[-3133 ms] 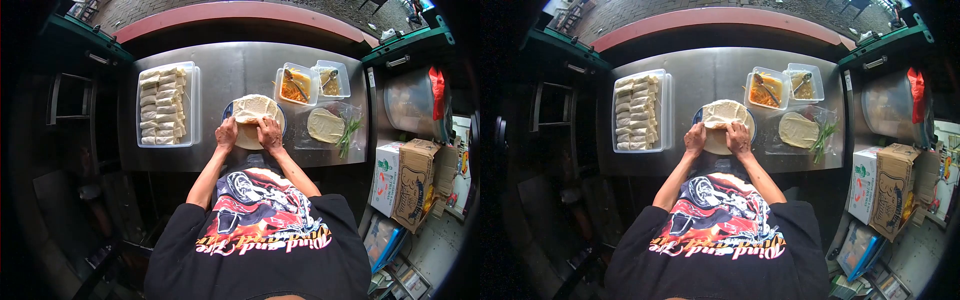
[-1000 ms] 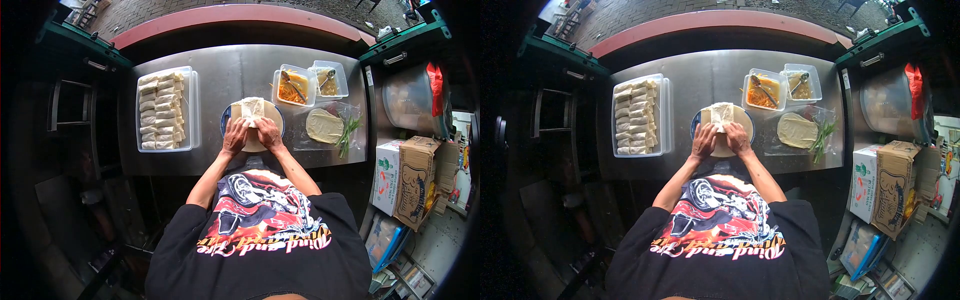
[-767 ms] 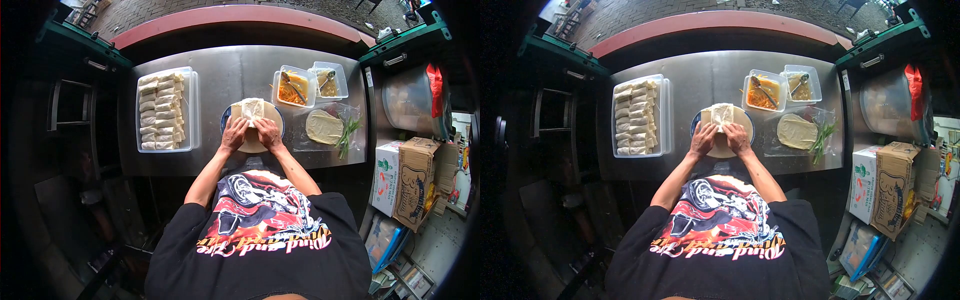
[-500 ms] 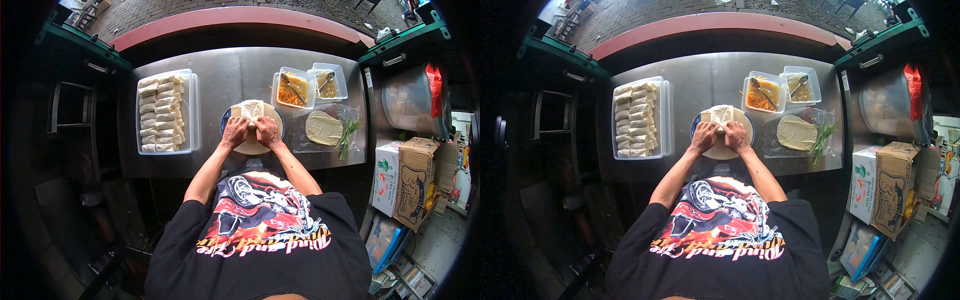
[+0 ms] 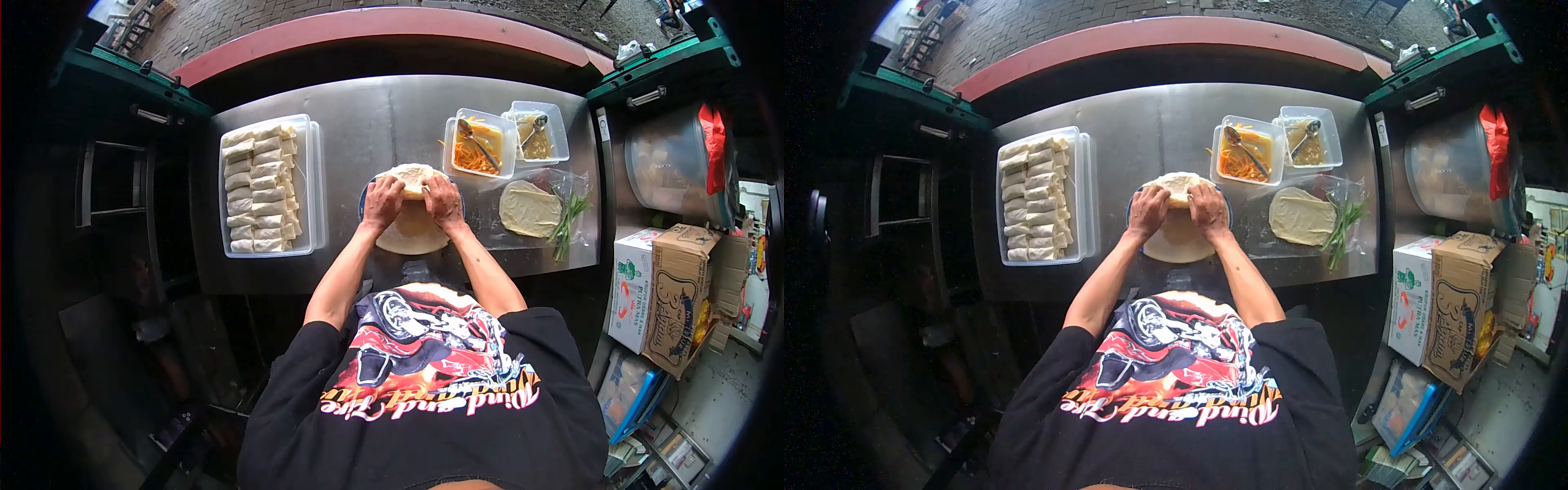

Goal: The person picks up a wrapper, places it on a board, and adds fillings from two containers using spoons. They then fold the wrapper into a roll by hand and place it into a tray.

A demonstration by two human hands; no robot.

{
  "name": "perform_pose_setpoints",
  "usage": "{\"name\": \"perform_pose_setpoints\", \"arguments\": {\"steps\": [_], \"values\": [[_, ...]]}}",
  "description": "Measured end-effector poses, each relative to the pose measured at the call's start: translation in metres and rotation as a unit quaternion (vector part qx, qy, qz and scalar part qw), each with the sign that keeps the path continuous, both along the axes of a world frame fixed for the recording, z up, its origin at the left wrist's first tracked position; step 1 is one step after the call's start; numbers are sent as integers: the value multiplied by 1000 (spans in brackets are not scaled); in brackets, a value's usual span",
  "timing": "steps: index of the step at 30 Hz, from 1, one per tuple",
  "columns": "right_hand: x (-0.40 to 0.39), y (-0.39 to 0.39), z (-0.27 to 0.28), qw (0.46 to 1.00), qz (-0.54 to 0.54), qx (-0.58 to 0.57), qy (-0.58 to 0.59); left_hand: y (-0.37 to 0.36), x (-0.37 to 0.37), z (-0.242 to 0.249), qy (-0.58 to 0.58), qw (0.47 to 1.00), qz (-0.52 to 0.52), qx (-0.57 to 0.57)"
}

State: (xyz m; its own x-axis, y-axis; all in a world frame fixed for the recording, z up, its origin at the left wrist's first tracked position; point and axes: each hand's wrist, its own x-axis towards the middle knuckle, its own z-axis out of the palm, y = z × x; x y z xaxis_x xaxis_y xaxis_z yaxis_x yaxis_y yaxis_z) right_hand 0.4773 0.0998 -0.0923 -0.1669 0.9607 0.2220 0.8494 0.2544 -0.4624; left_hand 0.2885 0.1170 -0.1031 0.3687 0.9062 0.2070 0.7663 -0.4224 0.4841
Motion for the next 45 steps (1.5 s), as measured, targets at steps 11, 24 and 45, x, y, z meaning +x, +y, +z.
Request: {"name": "perform_pose_setpoints", "arguments": {"steps": [11,24,45], "values": [[9,-15,-6,997,58,37,-19,-4,-8,2,77,993,-57,64],[9,-34,15,996,64,-62,-5,-36,-14,19,24,996,-62,-52],[11,-24,8,998,55,-14,19,-23,-18,11,10,999,-23,-46]]}}
